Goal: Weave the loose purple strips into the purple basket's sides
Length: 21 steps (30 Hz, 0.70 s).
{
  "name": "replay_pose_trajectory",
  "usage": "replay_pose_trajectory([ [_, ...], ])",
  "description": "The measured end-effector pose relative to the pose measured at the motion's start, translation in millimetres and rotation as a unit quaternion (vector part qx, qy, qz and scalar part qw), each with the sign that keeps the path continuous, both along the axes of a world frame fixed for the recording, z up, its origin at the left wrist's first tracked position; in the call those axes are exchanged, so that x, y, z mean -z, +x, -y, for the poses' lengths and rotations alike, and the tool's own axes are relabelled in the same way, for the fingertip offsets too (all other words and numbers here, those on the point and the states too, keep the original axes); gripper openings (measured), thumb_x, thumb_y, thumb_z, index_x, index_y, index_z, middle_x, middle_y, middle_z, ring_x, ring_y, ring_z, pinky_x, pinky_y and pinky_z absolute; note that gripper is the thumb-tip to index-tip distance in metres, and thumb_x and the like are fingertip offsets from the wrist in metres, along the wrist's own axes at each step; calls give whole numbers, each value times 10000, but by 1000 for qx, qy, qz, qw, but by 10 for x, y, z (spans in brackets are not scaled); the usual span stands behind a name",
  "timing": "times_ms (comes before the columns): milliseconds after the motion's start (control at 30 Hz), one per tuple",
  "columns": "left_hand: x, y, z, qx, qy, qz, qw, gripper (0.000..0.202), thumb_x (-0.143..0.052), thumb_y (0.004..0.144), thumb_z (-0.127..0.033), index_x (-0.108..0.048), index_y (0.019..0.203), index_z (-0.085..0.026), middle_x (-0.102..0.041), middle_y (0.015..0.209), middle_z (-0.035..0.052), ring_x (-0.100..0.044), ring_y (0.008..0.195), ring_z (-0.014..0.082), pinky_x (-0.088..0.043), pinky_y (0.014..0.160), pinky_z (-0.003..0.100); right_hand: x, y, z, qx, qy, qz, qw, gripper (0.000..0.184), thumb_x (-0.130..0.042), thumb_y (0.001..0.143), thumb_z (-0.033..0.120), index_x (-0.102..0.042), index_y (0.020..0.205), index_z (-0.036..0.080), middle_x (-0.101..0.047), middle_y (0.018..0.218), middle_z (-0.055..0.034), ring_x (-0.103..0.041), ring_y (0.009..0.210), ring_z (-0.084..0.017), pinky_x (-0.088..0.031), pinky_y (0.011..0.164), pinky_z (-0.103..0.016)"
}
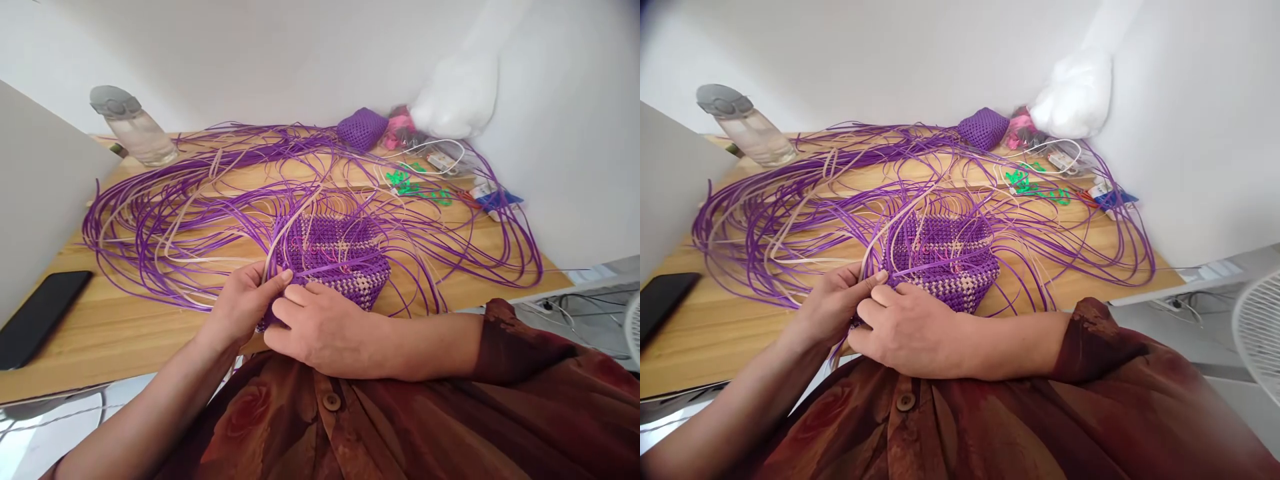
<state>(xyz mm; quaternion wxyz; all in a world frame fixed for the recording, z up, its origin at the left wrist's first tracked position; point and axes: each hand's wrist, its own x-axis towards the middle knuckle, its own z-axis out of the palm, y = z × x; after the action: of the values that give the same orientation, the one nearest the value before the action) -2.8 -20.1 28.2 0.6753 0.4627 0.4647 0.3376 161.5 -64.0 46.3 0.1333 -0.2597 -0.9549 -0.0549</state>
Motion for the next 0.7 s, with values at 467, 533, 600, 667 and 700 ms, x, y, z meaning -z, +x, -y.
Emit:
replay_pose_trajectory([
  [467, 14, -11, -51, -8, -39, 44, 998, 303, -839, 673, -343, -627, 699, -128, -577, 574, -24, -457, 470, 60, -351, 423, 173, -18, -47, -131, -45, 18, 19, 999, 141, -494, 979, 234, -581, 877, 193, -572, 967, -72, -504, 1018, -244, -420, 894, -410],
  [533, -15, -16, -65, -8, -46, 45, 998, 322, -852, 652, -338, -608, 659, -128, -555, 539, -34, -432, 444, 50, -330, 406, 169, -12, -62, -154, -56, 29, 13, 998, 150, -486, 978, 217, -588, 873, 185, -569, 952, -71, -503, 1015, -244, -416, 922, -419],
  [600, -24, -23, -79, -11, -52, 43, 998, 337, -849, 659, -350, -595, 648, -130, -550, 530, -36, -433, 437, 49, -320, 399, 167, -15, -57, -171, -73, 30, 10, 997, 163, -455, 990, 203, -607, 933, 181, -574, 964, -64, -502, 1004, -228, -416, 933, -406],
  [667, -15, -28, -98, -10, -59, 45, 997, 328, -837, 680, -363, -606, 680, -131, -581, 560, -26, -474, 460, 59, -343, 414, 170, -16, -43, -166, -67, 6, 9, 998, 163, -462, 993, 226, -621, 1011, 196, -587, 1033, -59, -494, 1038, -227, -418, 941, -395],
  [700, -8, -28, -112, -6, -62, 50, 997, 320, -834, 685, -364, -616, 700, -130, -597, 581, -19, -497, 478, 66, -361, 429, 174, -10, -39, -157, -51, -8, 7, 999, 154, -484, 987, 248, -627, 1032, 208, -591, 1073, -60, -486, 1069, -236, -417, 949, -397],
])
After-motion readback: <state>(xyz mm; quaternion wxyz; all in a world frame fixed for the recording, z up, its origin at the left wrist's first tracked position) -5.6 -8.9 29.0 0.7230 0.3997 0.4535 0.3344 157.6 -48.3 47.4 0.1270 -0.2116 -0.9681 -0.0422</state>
